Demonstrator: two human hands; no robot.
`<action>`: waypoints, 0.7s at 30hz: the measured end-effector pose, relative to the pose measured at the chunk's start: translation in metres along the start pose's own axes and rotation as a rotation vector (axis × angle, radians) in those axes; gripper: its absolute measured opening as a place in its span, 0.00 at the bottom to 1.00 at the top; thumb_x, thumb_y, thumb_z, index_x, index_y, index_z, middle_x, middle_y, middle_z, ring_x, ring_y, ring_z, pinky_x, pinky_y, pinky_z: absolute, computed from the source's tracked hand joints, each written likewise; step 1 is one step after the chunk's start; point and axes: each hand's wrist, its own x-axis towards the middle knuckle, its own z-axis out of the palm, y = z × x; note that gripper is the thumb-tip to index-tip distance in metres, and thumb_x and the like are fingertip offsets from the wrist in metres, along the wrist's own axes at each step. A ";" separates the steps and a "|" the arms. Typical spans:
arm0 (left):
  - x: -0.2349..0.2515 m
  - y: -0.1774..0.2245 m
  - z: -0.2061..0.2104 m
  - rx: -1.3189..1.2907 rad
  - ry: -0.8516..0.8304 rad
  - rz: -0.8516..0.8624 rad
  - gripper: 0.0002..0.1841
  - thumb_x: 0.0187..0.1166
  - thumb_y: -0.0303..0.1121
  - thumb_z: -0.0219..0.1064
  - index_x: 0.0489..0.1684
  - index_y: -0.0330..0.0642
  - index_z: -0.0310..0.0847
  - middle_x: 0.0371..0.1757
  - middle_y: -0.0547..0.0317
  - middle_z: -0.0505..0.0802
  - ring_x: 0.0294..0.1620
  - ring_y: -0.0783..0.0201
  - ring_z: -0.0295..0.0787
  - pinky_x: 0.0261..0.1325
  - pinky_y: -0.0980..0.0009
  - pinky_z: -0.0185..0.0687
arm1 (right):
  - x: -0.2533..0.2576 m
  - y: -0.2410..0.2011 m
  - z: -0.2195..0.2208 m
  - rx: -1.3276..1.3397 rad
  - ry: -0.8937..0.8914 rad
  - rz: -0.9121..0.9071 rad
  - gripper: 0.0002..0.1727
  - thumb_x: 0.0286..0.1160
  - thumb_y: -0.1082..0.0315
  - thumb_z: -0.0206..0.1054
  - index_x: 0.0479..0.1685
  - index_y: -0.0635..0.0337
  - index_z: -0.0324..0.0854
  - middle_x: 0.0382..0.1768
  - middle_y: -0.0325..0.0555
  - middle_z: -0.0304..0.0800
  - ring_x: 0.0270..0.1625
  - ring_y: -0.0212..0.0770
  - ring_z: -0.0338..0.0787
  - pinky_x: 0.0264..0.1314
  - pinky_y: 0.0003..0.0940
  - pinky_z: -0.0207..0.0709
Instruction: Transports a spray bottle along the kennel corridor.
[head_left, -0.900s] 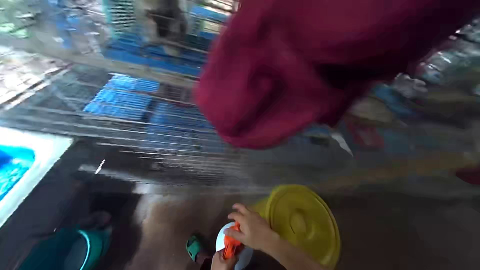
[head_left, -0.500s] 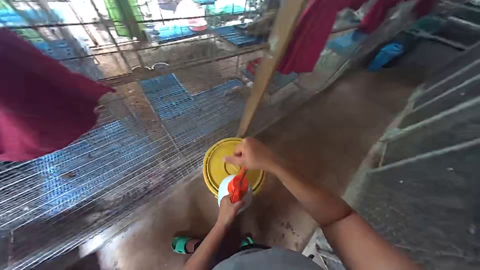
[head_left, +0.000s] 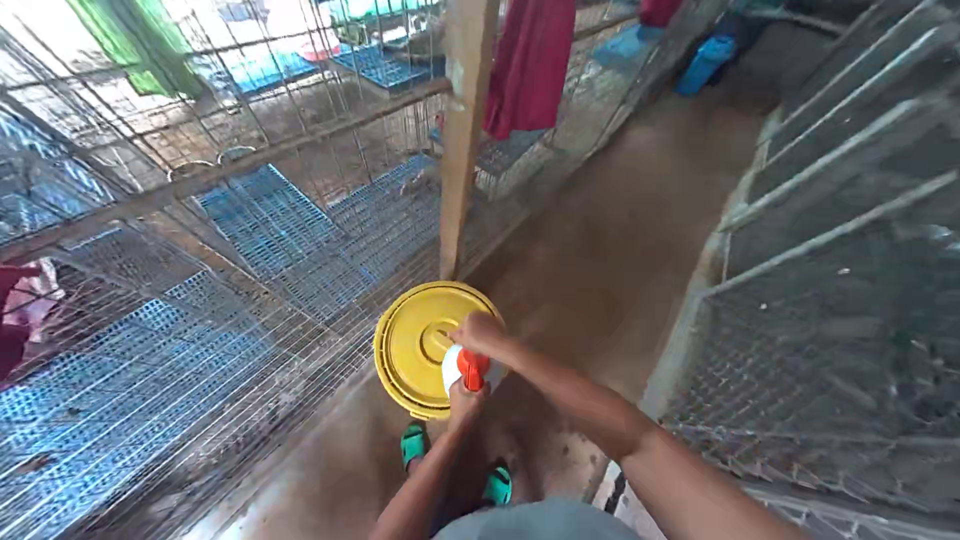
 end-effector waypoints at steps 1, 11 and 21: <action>0.005 0.000 -0.007 0.027 -0.028 0.019 0.16 0.65 0.30 0.77 0.44 0.25 0.86 0.36 0.45 0.92 0.39 0.58 0.90 0.51 0.56 0.85 | -0.012 -0.015 -0.024 0.035 0.037 -0.021 0.28 0.90 0.50 0.57 0.47 0.70 0.89 0.52 0.66 0.91 0.62 0.63 0.89 0.66 0.65 0.76; 0.040 0.007 -0.033 0.085 -0.295 -0.012 0.19 0.67 0.34 0.79 0.48 0.27 0.86 0.40 0.45 0.93 0.43 0.57 0.91 0.54 0.55 0.86 | 0.052 0.022 0.040 0.197 0.141 0.259 0.30 0.89 0.48 0.55 0.50 0.70 0.89 0.57 0.67 0.91 0.64 0.65 0.89 0.67 0.68 0.78; 0.049 -0.001 -0.035 0.050 -0.454 -0.004 0.14 0.60 0.27 0.81 0.39 0.28 0.88 0.32 0.52 0.93 0.32 0.67 0.89 0.42 0.65 0.86 | 0.046 0.029 0.044 0.374 0.235 0.383 0.32 0.91 0.48 0.51 0.47 0.72 0.88 0.51 0.68 0.91 0.60 0.65 0.90 0.63 0.67 0.79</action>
